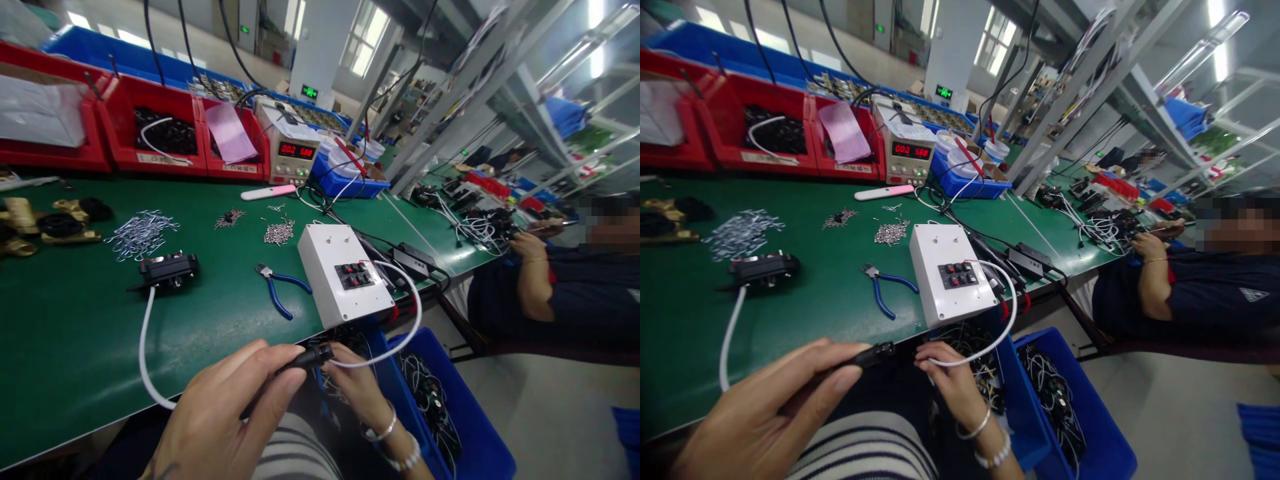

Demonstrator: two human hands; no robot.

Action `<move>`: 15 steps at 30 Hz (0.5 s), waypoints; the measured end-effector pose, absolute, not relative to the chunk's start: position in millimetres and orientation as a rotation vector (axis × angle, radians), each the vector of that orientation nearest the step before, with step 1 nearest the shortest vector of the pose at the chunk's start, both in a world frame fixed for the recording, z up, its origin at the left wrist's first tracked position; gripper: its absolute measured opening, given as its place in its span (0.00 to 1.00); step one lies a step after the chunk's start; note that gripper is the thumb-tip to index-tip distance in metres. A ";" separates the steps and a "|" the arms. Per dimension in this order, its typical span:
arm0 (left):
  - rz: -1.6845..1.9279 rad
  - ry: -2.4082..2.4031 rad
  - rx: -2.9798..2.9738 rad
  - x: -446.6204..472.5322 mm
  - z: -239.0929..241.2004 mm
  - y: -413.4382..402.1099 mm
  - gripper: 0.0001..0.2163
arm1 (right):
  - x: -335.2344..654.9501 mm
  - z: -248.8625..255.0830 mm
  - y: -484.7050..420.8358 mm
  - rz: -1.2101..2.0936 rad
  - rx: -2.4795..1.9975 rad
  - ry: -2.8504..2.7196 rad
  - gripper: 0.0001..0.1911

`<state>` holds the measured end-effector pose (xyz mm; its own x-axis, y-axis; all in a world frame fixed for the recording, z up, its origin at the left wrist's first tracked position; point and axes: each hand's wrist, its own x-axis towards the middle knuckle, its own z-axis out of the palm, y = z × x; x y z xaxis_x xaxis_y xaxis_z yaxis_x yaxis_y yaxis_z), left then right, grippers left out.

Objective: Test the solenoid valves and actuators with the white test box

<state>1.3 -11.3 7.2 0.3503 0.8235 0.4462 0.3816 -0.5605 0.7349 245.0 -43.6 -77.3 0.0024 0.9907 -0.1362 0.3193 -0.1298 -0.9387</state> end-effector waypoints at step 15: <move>1.256 0.958 2.232 -2.4 9.3 -6.2 0.06 | 192.5 22.1 -31.7 1.187 -0.871 -1.034 0.07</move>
